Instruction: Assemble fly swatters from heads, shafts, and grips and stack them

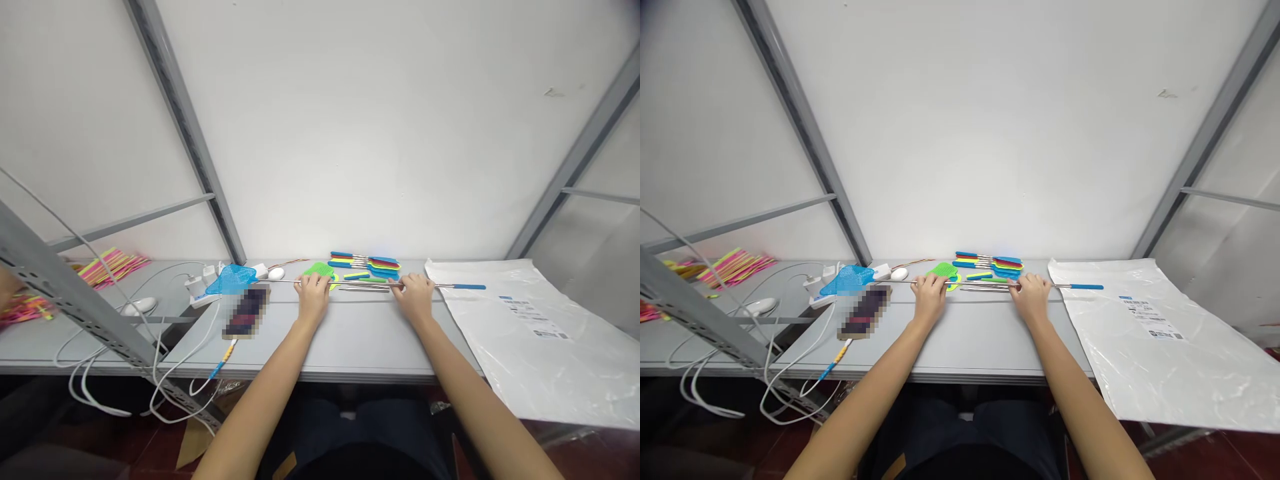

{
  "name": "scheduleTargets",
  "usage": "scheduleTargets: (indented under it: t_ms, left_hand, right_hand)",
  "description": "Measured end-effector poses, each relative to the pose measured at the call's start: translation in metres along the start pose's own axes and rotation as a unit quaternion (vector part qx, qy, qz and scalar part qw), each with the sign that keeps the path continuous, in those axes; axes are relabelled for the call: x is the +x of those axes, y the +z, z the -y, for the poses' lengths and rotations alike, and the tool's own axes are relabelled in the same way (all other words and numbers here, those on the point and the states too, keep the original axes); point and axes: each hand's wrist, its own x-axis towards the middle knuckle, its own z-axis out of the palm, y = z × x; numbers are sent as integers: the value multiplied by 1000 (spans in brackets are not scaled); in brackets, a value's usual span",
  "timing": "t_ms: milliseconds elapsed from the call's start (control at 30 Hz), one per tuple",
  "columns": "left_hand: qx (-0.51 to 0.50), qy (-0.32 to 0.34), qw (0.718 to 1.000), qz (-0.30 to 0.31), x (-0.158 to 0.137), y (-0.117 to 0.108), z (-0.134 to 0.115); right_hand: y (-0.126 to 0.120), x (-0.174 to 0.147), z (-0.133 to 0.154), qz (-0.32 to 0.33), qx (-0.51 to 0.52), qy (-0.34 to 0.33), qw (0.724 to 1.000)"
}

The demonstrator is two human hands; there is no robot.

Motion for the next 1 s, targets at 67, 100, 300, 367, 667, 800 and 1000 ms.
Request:
scheduleTargets:
  t_ms: [67, 100, 300, 367, 667, 800, 1000]
  left_hand:
    - [2, 10, 1000, 5, 0, 1, -4]
    - [4, 12, 1000, 5, 1, 0, -4]
    - [27, -49, 998, -23, 8, -13, 20]
    - [37, -75, 996, -27, 9, -15, 28]
    - [56, -97, 994, 3, 10, -3, 23]
    - [48, -64, 997, 19, 7, 0, 10]
    - [24, -11, 999, 28, -1, 7, -16]
  right_hand:
    - [-1, 2, -6, -10, -5, 11, 1000]
    - [-1, 3, -9, -15, -7, 17, 1000]
    - [-1, 6, -31, -49, -28, 61, 997]
    - [1, 6, -35, -55, -33, 68, 996]
    - [8, 6, -36, -78, -57, 85, 992]
    - [10, 4, -21, -72, -56, 57, 994]
    - [14, 3, -9, -76, -51, 35, 995]
